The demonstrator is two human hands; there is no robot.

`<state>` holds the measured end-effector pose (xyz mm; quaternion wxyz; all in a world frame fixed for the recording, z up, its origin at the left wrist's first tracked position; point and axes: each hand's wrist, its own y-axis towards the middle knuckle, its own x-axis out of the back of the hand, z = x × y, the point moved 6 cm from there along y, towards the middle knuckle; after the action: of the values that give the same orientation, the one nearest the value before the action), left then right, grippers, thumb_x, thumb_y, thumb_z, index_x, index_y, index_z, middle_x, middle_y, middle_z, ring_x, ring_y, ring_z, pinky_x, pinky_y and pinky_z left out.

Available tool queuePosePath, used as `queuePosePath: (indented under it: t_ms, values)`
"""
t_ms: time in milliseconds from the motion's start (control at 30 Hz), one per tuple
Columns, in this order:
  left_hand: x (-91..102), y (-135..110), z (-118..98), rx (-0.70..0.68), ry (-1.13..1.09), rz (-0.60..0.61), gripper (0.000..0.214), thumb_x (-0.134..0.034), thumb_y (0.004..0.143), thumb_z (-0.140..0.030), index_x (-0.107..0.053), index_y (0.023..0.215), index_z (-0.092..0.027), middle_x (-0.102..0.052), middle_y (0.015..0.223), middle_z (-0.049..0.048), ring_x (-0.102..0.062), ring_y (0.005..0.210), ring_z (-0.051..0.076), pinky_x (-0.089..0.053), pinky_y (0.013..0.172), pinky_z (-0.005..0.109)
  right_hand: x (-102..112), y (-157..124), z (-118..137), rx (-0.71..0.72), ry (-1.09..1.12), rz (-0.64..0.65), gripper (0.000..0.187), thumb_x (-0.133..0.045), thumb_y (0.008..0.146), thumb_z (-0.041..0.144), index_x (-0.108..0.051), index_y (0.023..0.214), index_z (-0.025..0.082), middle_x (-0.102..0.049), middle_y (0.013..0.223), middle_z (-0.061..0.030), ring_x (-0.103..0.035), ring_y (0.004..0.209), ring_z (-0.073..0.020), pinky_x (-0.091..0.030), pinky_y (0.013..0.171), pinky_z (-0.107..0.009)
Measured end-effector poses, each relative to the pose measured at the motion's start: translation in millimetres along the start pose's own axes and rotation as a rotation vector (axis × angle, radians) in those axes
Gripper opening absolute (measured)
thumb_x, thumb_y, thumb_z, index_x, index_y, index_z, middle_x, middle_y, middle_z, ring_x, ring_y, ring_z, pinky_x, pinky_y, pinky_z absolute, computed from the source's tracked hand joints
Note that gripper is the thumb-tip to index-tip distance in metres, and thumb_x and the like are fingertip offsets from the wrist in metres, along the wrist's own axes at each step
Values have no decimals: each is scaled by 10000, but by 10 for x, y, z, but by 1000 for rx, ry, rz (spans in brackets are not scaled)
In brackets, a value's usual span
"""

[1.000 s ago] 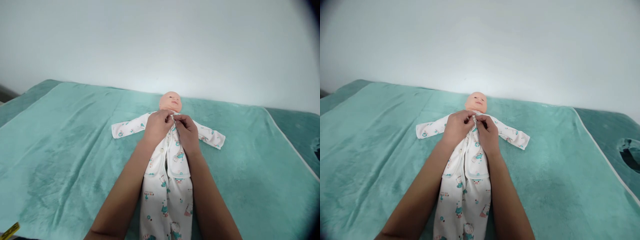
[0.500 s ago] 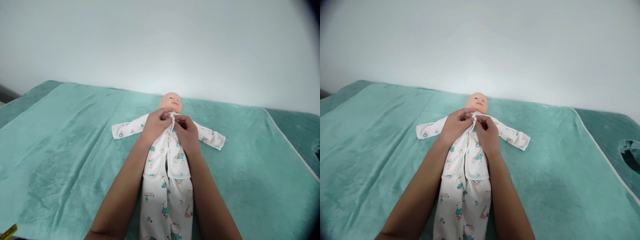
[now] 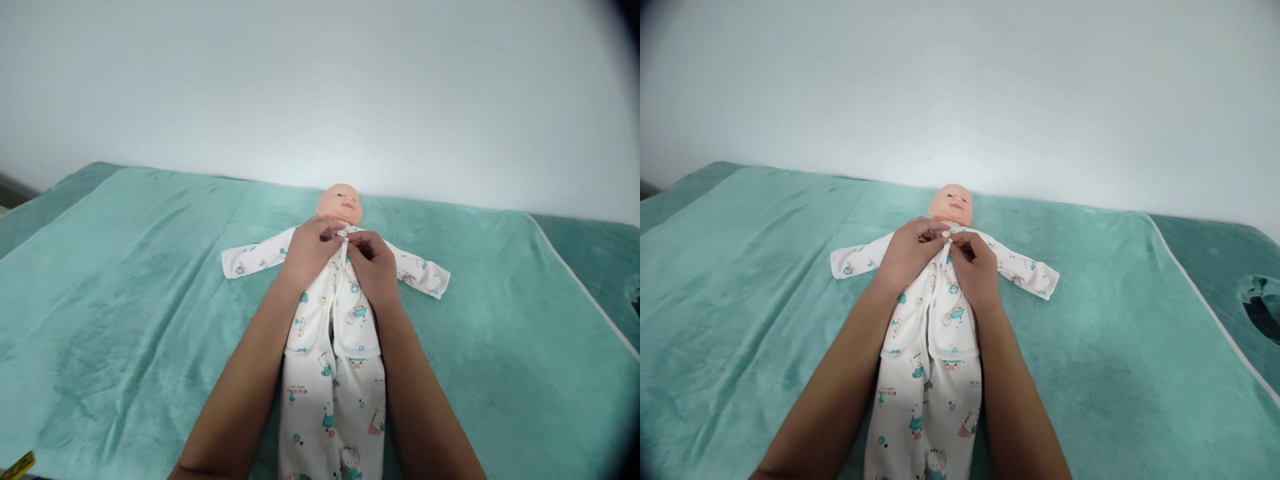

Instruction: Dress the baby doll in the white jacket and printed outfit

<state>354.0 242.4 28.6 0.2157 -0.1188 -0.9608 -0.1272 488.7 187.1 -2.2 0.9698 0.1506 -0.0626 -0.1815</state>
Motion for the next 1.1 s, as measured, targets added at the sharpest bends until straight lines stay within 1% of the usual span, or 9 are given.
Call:
queuePosePath:
  t_ms: [133, 200, 300, 467, 633, 733, 867, 1000, 1100]
  values:
    - [-1, -4, -9, -20, -3, 50, 246, -639, 818, -245, -745, 1039, -227, -705, 1032, 31, -644, 859, 148, -498, 834, 279, -3, -5, -19, -2, 2, 17, 177, -588, 864, 294, -664, 1011, 230, -671, 901, -4, -622, 839, -150, -502, 825, -304]
    - [-6, -13, -6, -12, -62, 85, 269, -649, 824, -283, -740, 1070, -227, -715, 1025, 34, -647, 858, 152, -500, 829, 281, 2, -3, -32, -3, 39, 8, 183, -597, 866, 312, -661, 1019, 235, -669, 911, -3, -617, 843, -149, -501, 827, -302]
    - [-6, -20, 28, 21, -159, 96, 271, -644, 837, -326, -743, 1067, -222, -730, 981, 36, -652, 862, 163, -499, 808, 283, 1, 1, -42, -9, 61, 8, 181, -598, 865, 328, -659, 1014, 244, -674, 930, -3, -619, 862, -152, -504, 838, -306]
    - [-32, -2, 83, 46, -247, 84, 233, -635, 823, -264, -731, 1026, -203, -722, 912, 27, -647, 829, 157, -496, 780, 272, -5, 12, -77, -41, 67, 18, 198, -599, 861, 335, -659, 1023, 239, -687, 965, -14, -628, 889, -163, -509, 866, -324]
    - [-5, 8, 70, 32, -108, 6, 185, -617, 804, -197, -718, 959, -205, -707, 962, 17, -623, 783, 130, -489, 780, 264, -5, 25, -124, -50, 95, 25, 216, -605, 852, 311, -678, 1042, 238, -696, 1018, -17, -633, 924, -165, -500, 899, -332]
    - [8, 11, 46, -7, -40, 1, 171, -580, 820, -180, -716, 919, -212, -692, 1036, 22, -626, 832, 137, -488, 804, 270, 1, 28, -126, -53, 59, 31, 235, -589, 855, 303, -685, 1060, 241, -696, 1015, -16, -627, 918, -164, -496, 896, -331]
    - [19, 10, 22, -30, 3, 2, 198, -523, 831, -153, -701, 899, -205, -687, 1014, 23, -619, 867, 148, -479, 834, 279, -4, 32, -73, -51, -22, 49, 222, -591, 860, 309, -696, 1042, 238, -688, 975, -18, -619, 887, -164, -498, 880, -329]
    - [33, 4, -8, -48, 47, -32, 204, -496, 816, -132, -686, 841, -202, -675, 967, 22, -607, 872, 158, -469, 847, 291, -11, 32, 53, 33, -124, 26, 182, -574, 874, 273, -720, 977, 241, -677, 1068, -40, -625, 979, -180, -496, 919, -342]
    - [42, 9, 35, -26, 29, -73, 188, -494, 804, -134, -666, 822, -207, -676, 929, 18, -604, 853, 162, -468, 832, 296, -20, 28, 109, 96, -198, 5, 176, -562, 883, 246, -737, 911, 245, -666, 1046, -47, -625, 1015, -188, -496, 928, -348]
